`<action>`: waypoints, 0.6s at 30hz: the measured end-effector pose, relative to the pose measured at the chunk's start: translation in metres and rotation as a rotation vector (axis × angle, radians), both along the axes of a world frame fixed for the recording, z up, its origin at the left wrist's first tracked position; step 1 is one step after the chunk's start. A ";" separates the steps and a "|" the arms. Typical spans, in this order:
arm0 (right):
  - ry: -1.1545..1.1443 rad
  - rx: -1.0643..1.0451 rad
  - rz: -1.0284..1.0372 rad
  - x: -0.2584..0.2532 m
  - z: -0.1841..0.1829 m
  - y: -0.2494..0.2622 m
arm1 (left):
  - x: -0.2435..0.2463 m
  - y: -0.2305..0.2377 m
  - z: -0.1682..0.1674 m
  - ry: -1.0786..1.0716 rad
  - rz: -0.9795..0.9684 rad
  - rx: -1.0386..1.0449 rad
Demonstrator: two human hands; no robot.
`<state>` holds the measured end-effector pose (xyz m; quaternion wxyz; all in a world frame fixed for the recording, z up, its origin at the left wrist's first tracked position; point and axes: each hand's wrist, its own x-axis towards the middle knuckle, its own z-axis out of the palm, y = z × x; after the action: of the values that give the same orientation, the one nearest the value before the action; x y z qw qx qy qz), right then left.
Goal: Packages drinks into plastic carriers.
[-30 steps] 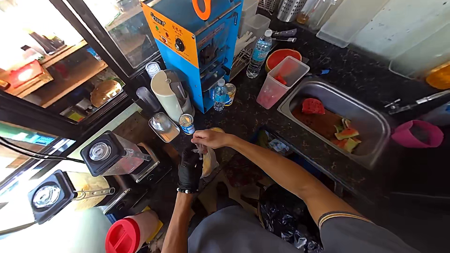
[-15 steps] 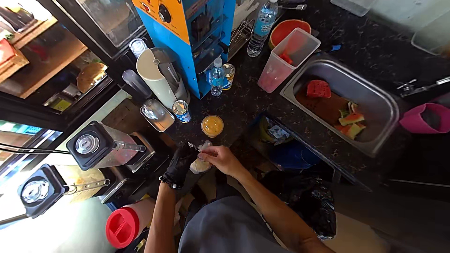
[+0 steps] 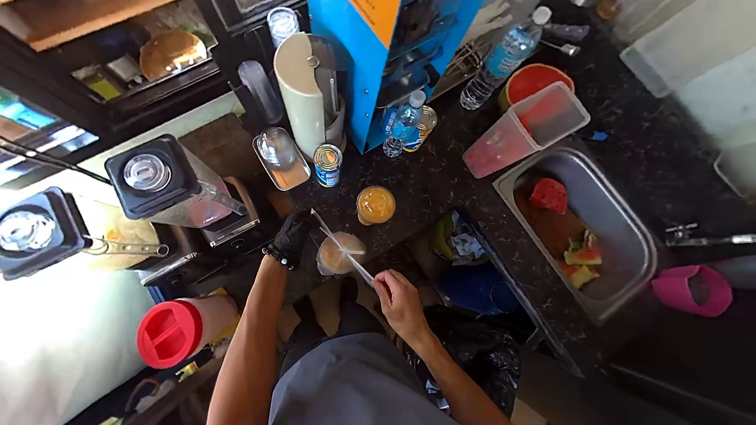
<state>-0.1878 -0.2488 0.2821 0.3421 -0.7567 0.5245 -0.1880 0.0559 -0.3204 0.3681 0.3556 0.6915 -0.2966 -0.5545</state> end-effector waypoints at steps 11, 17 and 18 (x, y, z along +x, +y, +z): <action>-0.184 0.195 -0.026 0.000 -0.025 -0.009 | 0.007 0.035 -0.123 0.201 0.214 -0.238; -0.307 0.374 -0.301 0.019 -0.032 -0.001 | 0.027 0.060 -0.138 0.177 0.050 -0.454; -0.372 0.423 -0.402 0.023 -0.035 0.002 | 0.029 0.062 -0.140 0.172 0.037 -0.466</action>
<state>-0.1649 -0.2467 0.2475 0.5373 -0.5033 0.6190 -0.2736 0.0846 -0.2585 0.2284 0.5393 0.5463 -0.3725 -0.5216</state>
